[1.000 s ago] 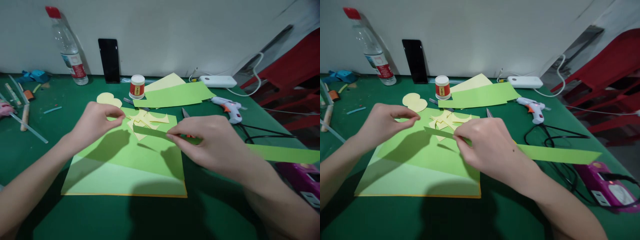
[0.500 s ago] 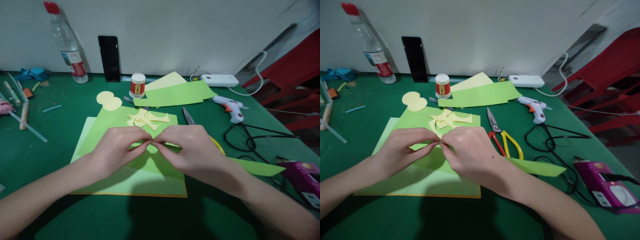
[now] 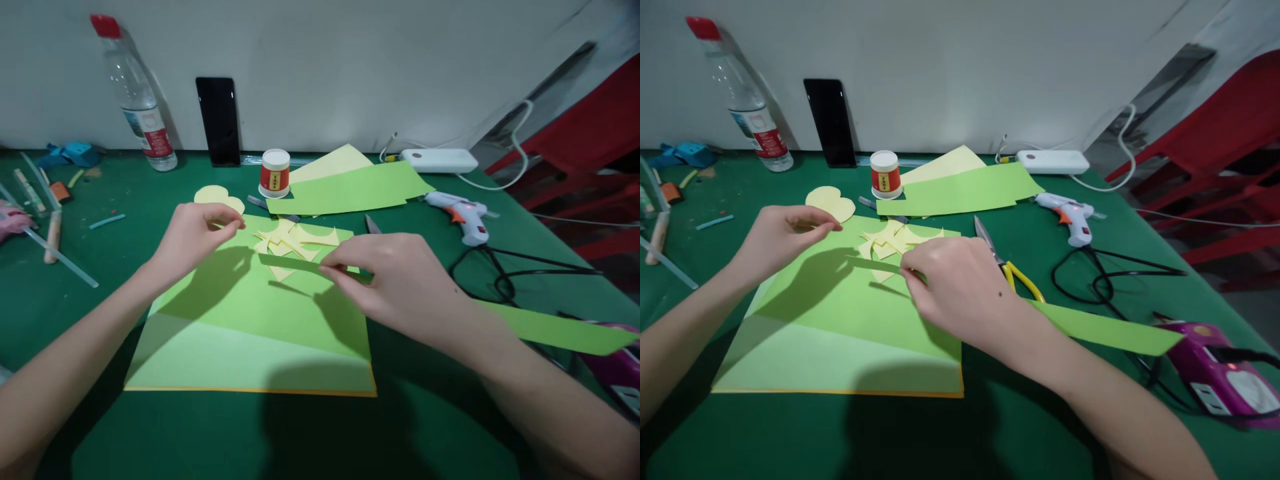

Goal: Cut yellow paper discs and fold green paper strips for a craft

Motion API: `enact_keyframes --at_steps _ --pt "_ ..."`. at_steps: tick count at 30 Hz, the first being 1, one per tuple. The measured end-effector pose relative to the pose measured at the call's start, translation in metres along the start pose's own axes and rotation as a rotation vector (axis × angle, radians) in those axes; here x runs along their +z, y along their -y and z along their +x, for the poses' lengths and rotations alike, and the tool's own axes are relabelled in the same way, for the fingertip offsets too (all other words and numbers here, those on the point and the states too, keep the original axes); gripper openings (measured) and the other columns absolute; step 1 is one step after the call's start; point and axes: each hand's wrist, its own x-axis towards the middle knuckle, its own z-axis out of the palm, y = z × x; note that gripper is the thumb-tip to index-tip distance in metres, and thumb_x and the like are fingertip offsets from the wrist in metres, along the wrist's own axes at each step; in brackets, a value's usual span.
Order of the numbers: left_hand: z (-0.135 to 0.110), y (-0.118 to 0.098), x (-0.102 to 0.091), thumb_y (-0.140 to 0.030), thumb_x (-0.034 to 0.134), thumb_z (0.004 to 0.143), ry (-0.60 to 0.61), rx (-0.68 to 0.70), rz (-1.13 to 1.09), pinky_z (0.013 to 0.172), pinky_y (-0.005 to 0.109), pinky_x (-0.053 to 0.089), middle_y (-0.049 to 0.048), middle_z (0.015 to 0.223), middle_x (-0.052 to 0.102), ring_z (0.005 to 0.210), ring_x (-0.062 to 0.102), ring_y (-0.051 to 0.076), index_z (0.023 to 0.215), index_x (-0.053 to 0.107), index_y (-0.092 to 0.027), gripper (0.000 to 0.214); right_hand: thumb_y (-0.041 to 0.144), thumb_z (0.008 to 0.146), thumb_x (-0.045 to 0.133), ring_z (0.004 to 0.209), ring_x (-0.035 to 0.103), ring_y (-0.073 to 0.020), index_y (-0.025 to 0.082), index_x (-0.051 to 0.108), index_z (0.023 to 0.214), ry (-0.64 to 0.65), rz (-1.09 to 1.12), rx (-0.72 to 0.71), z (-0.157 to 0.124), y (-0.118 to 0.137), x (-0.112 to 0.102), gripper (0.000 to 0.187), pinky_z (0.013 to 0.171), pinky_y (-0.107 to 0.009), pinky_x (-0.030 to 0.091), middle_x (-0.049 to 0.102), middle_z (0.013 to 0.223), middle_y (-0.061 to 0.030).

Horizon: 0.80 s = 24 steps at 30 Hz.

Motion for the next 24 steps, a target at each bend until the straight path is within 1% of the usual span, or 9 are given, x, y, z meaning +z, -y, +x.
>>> enact_keyframes --at_steps 3,4,6,8,11,13,19,22,24 --pt "-0.007 -0.011 0.004 -0.029 0.044 0.085 0.228 0.061 -0.174 0.059 0.024 0.047 0.0041 0.091 0.070 0.075 0.064 0.016 0.100 0.061 -0.018 0.025 0.014 0.077 0.053 0.060 0.061 -0.0169 0.016 0.067 0.068 0.013 0.124 0.003 0.004 -0.002 0.008 0.017 0.052 -0.026 0.039 0.069 0.068 -0.0040" --pt "-0.012 -0.017 0.007 -0.029 0.049 0.083 0.290 0.102 -0.141 0.055 0.022 0.045 0.0039 0.088 0.070 0.068 0.063 0.015 0.102 0.060 -0.017 0.026 0.013 0.078 0.053 0.061 0.061 -0.0165 0.015 0.067 0.071 0.012 0.179 0.010 0.005 -0.003 0.012 0.016 0.054 -0.026 0.040 0.070 0.070 -0.0038" --pt "-0.022 -0.028 0.013 -0.027 0.053 0.081 0.329 0.194 -0.016 0.049 0.021 0.040 0.0021 0.071 0.070 0.053 0.060 0.012 0.092 0.065 -0.015 0.020 0.011 0.077 0.053 0.065 0.062 -0.0159 0.014 0.066 0.083 -0.014 0.290 0.044 0.007 -0.001 0.020 0.015 0.057 -0.026 0.044 0.070 0.076 -0.0043" --pt "-0.029 -0.036 0.018 -0.020 0.050 0.082 0.326 0.238 0.056 0.046 0.020 0.038 0.0001 0.057 0.066 0.045 0.057 0.010 0.081 0.067 -0.014 0.017 0.010 0.076 0.055 0.067 0.062 -0.0150 0.012 0.064 0.090 -0.060 0.414 0.067 0.009 0.002 0.026 0.016 0.059 -0.025 0.046 0.069 0.079 -0.0054" --pt "-0.033 -0.041 0.020 -0.013 0.049 0.082 0.303 0.253 0.060 0.046 0.018 0.036 -0.0012 0.052 0.064 0.044 0.057 0.009 0.080 0.067 -0.014 0.018 0.009 0.075 0.056 0.065 0.060 -0.0119 0.010 0.063 0.078 -0.121 0.584 0.003 0.009 0.007 0.030 0.008 0.058 -0.021 0.047 0.067 0.073 -0.0049" --pt "-0.033 -0.041 0.018 -0.014 0.049 0.082 0.295 0.262 0.064 0.044 0.018 0.035 -0.0010 0.053 0.064 0.043 0.056 0.009 0.078 0.066 -0.014 0.018 0.006 0.075 0.055 0.064 0.059 -0.0107 0.010 0.062 0.072 -0.160 0.630 -0.056 0.009 0.010 0.030 0.008 0.060 -0.021 0.046 0.065 0.070 -0.0044" --pt "-0.037 -0.043 0.014 -0.021 0.043 0.086 0.283 0.349 0.174 0.041 0.020 0.029 0.0006 0.051 0.062 0.040 0.052 0.010 0.068 0.064 -0.014 0.028 0.005 0.072 0.057 0.064 0.058 -0.0106 0.013 0.061 0.069 -0.167 0.605 -0.075 0.006 0.013 0.025 0.009 0.060 -0.021 0.046 0.064 0.068 -0.0025" --pt "-0.040 -0.044 0.008 -0.023 0.040 0.086 0.247 0.376 0.280 0.041 0.021 0.027 0.0013 0.049 0.061 0.041 0.053 0.012 0.069 0.065 -0.015 0.031 0.004 0.071 0.057 0.062 0.058 -0.0104 0.013 0.060 0.067 -0.194 0.536 -0.085 0.007 0.011 0.023 0.010 0.059 -0.021 0.046 0.064 0.066 -0.0019" --pt "-0.040 -0.045 -0.001 -0.024 0.041 0.086 0.238 0.351 0.300 0.041 0.022 0.026 0.0016 0.050 0.063 0.042 0.055 0.012 0.073 0.067 -0.016 0.030 0.003 0.070 0.057 0.061 0.058 -0.0106 0.014 0.059 0.066 -0.218 0.480 -0.081 0.009 0.007 0.021 0.012 0.059 -0.021 0.046 0.064 0.066 -0.0016"
